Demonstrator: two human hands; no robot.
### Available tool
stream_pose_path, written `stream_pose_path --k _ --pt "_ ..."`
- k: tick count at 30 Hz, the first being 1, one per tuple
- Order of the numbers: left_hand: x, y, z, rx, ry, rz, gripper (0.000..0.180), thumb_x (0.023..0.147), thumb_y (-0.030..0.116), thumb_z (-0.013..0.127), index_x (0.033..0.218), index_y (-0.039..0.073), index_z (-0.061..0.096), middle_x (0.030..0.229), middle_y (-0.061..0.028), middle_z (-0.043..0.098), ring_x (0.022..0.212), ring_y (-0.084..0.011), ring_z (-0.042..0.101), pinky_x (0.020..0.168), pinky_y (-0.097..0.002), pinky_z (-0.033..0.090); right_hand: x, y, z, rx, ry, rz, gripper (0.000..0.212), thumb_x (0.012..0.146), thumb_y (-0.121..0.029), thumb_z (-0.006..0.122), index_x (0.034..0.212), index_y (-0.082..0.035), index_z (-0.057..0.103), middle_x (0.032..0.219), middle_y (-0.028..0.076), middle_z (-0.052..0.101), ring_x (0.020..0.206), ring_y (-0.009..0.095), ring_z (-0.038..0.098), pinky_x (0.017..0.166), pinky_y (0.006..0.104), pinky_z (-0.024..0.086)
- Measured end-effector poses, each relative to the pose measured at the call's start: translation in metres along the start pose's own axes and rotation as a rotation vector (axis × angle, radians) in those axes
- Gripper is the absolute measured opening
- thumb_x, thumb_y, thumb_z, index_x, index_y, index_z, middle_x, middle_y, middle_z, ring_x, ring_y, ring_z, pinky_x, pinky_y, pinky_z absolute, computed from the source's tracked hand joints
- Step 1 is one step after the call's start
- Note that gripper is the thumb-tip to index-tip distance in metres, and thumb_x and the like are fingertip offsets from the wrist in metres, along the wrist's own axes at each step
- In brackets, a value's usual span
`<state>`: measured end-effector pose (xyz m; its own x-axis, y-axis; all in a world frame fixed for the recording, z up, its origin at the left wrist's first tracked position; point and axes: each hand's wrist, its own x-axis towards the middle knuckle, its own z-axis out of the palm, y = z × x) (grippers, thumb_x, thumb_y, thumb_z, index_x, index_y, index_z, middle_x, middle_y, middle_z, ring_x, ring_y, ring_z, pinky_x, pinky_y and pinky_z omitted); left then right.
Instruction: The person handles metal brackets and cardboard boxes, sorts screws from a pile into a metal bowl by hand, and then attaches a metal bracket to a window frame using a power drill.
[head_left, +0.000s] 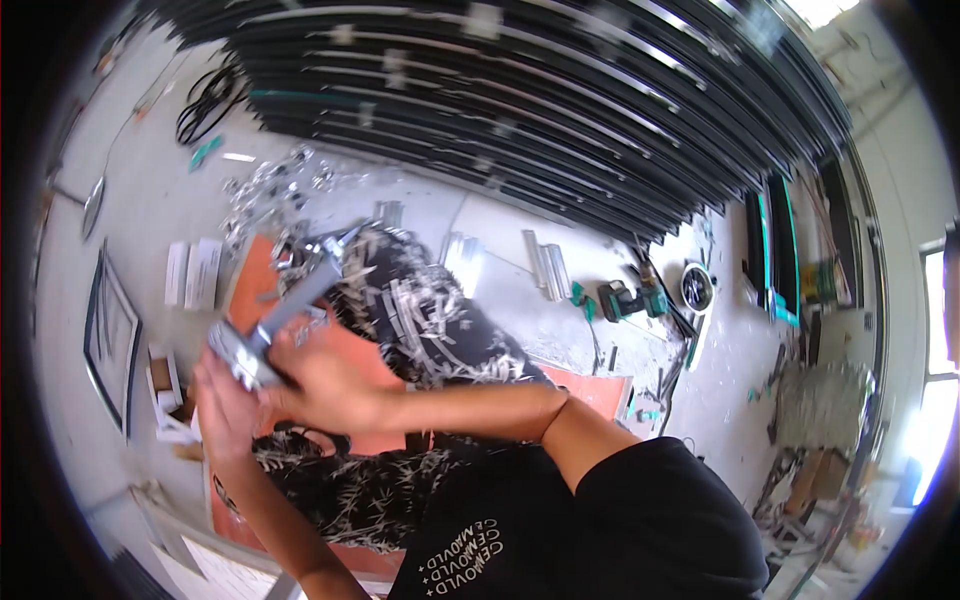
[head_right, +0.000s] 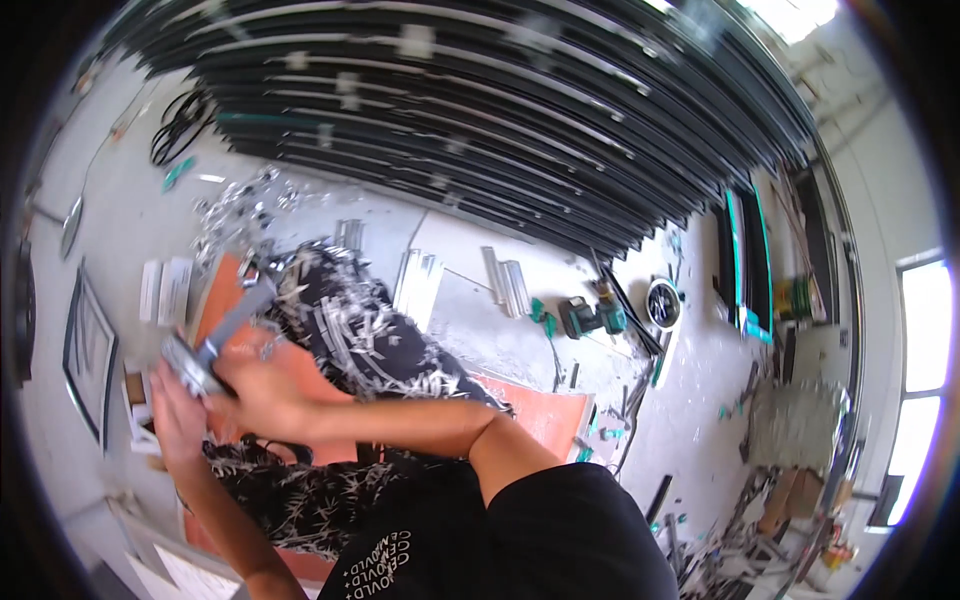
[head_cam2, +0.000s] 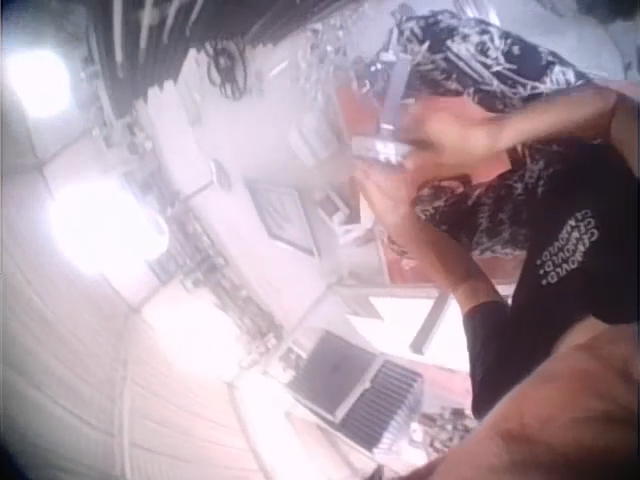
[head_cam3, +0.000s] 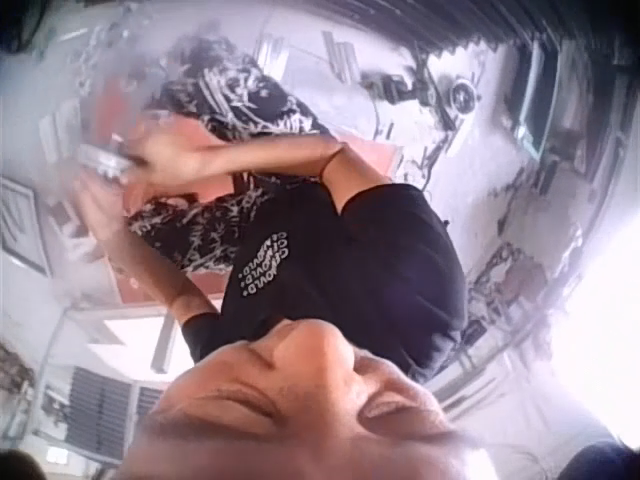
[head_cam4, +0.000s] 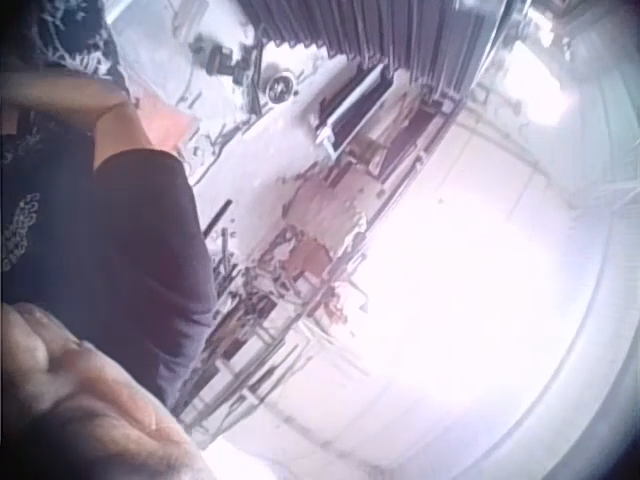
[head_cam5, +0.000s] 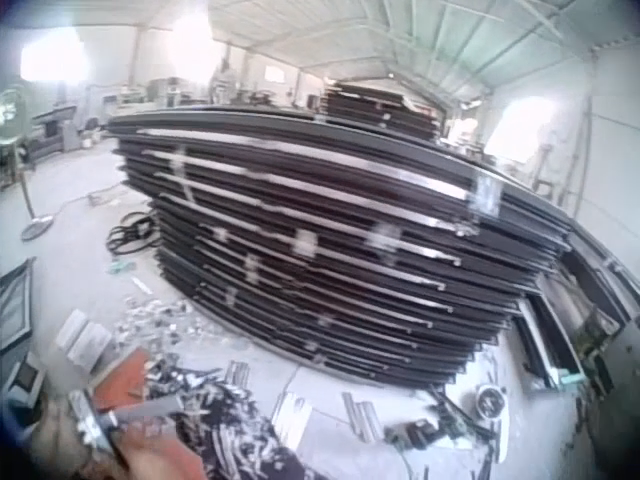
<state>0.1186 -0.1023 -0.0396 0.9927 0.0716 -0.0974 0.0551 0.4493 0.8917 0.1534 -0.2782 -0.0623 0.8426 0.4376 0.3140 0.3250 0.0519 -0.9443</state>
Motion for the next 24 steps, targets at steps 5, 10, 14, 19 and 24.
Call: stream_pose_path --k 5,10,14,19,24 --pt "-0.032 -0.048 0.027 0.008 0.218 -0.186 0.037 0.098 0.022 0.050 0.130 0.004 0.044 0.126 -0.0182 0.054 0.112 -0.0311 0.056 0.089 -0.0414 0.050 -0.052 0.030 -0.026 -0.095 -0.218 0.250 0.029 0.085 -0.024 0.065 0.101 -0.002 0.054 0.082 0.020 0.062 0.076 0.038 0.062 0.067 0.0479 0.048" --pt "-0.057 -0.052 0.048 -0.033 0.236 -0.178 0.035 0.097 0.022 0.052 0.127 0.005 0.044 0.125 -0.0210 0.053 0.112 -0.0314 0.055 0.088 -0.0416 0.049 -0.061 0.046 -0.025 -0.134 -0.284 0.086 0.027 0.084 -0.025 0.065 0.096 -0.004 0.052 0.079 0.017 0.060 0.075 0.036 0.062 0.067 0.0460 0.048" --pt "-0.068 -0.057 0.058 -0.058 0.213 -0.115 0.038 0.098 0.025 0.053 0.129 0.006 0.043 0.129 -0.0208 0.051 0.116 -0.0301 0.052 0.095 -0.0416 0.045 -0.056 0.042 -0.034 -0.178 -0.301 -0.005 0.026 0.084 -0.024 0.065 0.097 -0.005 0.054 0.079 0.015 0.061 0.079 0.035 0.062 0.069 0.0441 0.049" --pt "-0.076 -0.077 0.042 -0.184 0.278 0.013 0.033 0.099 0.020 0.050 0.128 0.006 0.044 0.126 -0.0213 0.054 0.114 -0.0309 0.055 0.096 -0.0428 0.045 -0.054 0.036 -0.027 -0.296 -0.389 -0.052 0.023 0.083 -0.024 0.067 0.085 -0.003 0.057 0.085 0.015 0.064 0.083 0.038 0.061 0.076 0.0468 0.047" --pt "-0.065 -0.086 0.044 -0.230 0.329 0.130 0.032 0.098 0.018 0.051 0.125 0.000 0.046 0.123 -0.0216 0.057 0.111 -0.0309 0.058 0.097 -0.0402 0.045 -0.054 0.018 -0.031 -0.364 -0.299 -0.038 0.024 0.083 -0.021 0.065 0.099 -0.005 0.056 0.085 0.014 0.064 0.079 0.035 0.063 0.071 0.0442 0.048"
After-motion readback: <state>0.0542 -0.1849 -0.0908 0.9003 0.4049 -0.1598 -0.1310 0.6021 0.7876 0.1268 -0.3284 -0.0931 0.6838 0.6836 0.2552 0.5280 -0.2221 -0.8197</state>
